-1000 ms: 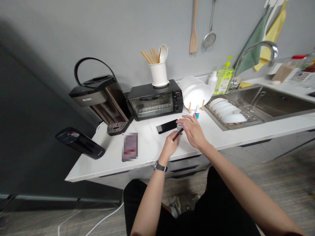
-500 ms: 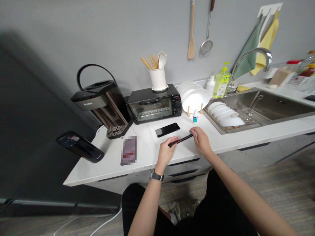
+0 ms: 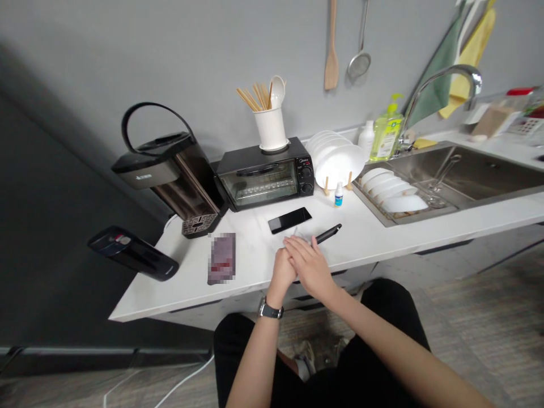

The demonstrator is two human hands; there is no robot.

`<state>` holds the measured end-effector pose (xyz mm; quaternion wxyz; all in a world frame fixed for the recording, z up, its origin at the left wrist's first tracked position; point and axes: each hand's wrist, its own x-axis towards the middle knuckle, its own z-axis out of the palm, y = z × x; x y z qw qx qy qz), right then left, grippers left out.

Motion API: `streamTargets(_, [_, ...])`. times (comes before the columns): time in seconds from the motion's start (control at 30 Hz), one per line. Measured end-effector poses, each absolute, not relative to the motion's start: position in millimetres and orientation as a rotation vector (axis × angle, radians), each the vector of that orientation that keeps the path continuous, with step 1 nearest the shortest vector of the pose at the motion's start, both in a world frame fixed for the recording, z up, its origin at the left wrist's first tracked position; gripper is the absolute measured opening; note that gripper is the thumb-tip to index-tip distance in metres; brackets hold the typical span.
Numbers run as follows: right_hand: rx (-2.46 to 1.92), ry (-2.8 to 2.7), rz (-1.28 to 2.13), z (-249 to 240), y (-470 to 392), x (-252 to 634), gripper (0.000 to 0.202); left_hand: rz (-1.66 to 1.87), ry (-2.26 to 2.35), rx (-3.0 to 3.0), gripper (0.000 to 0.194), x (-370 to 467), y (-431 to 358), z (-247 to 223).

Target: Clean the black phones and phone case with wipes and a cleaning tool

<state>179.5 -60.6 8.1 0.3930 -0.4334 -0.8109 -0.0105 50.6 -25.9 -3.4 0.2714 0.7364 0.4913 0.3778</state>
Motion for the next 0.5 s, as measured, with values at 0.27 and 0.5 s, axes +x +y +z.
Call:
streamTargets(0.27, [-1.214, -2.117, -0.177, 10, -26, 242, 0.037, 1.076, 1.270, 1.903, 0.023, 55, -24, 5])
streamTargets(0.5, [-1.350, -1.990, -0.226, 16, -2, 285, 0.037, 1.081, 1.300, 1.870, 0.025, 59, -22, 5])
